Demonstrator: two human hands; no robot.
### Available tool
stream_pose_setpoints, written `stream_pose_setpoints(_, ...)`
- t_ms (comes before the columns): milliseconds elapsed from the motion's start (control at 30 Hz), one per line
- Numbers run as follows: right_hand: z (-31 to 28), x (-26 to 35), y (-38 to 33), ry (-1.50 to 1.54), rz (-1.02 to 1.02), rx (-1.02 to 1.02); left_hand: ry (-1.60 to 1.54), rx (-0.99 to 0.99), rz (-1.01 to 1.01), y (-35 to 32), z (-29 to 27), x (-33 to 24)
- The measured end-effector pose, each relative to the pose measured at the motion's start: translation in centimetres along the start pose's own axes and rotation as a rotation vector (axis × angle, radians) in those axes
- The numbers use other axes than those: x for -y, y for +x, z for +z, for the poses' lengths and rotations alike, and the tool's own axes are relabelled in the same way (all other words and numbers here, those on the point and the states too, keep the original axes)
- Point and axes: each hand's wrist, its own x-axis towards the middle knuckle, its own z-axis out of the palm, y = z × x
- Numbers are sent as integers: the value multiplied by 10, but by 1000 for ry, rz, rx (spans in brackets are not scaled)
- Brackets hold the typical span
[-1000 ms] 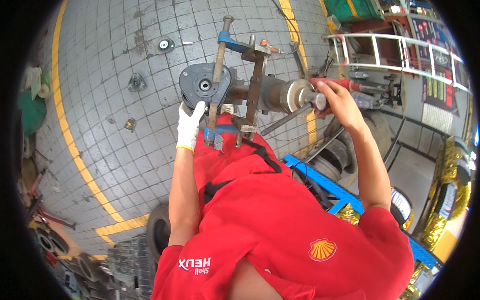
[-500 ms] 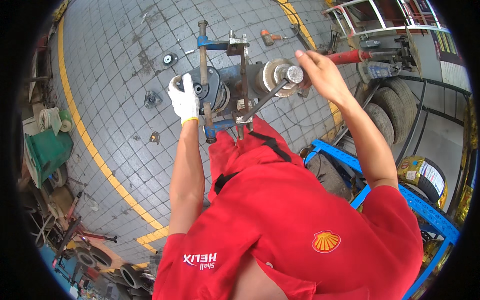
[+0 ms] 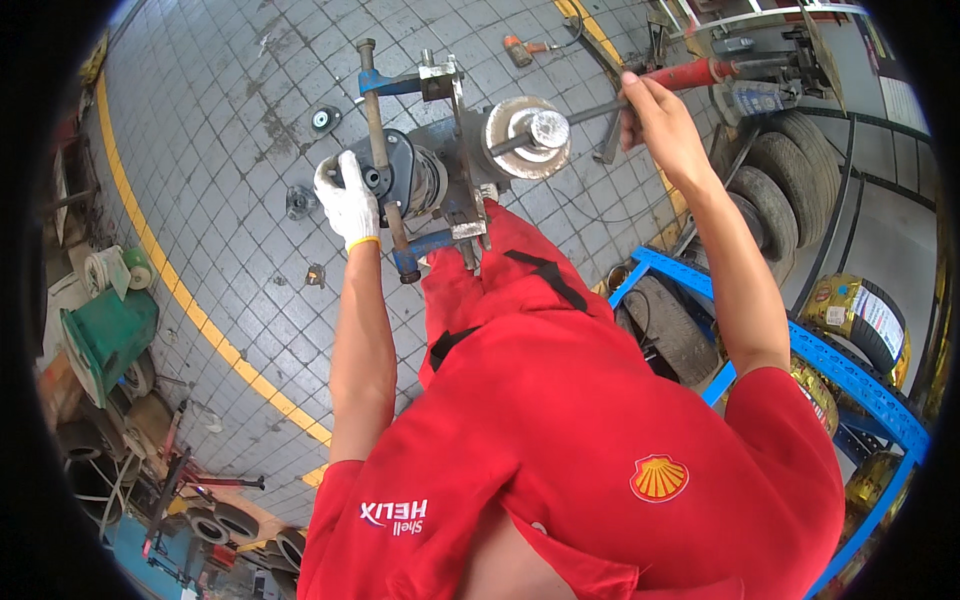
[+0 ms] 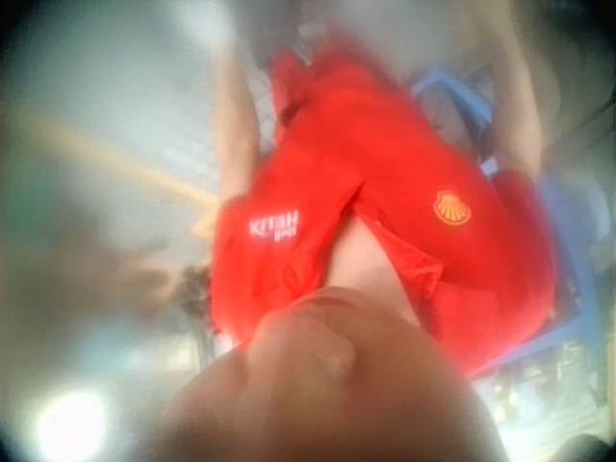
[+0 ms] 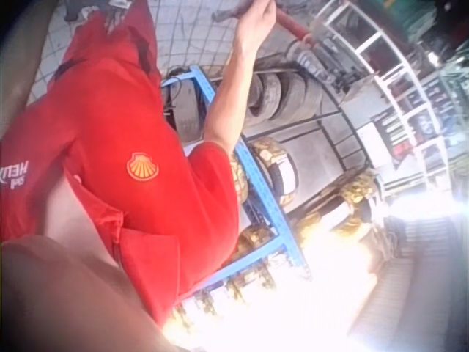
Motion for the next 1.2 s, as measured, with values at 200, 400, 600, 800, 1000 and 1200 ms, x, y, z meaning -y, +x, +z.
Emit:
stream_pose_setpoints(200,2,-4,10,0,-17,42,46,50,-8,10,-6,2)
stream_pose_setpoints(400,-1,-6,-2,-36,-32,61,115,18,314,16,4,3)
stream_pose_setpoints(600,-16,-21,-33,-112,-42,150,199,-62,636,12,5,6)
stream_pose_setpoints(800,-4,-27,-91,-253,-146,174,468,342,743,-1,-49,-18)
stream_pose_setpoints(1000,18,-33,-125,-99,-74,181,739,636,860,-5,-87,-47)
stream_pose_setpoints(1200,24,-36,-125,-163,-250,90,605,546,770,-13,-69,-41)
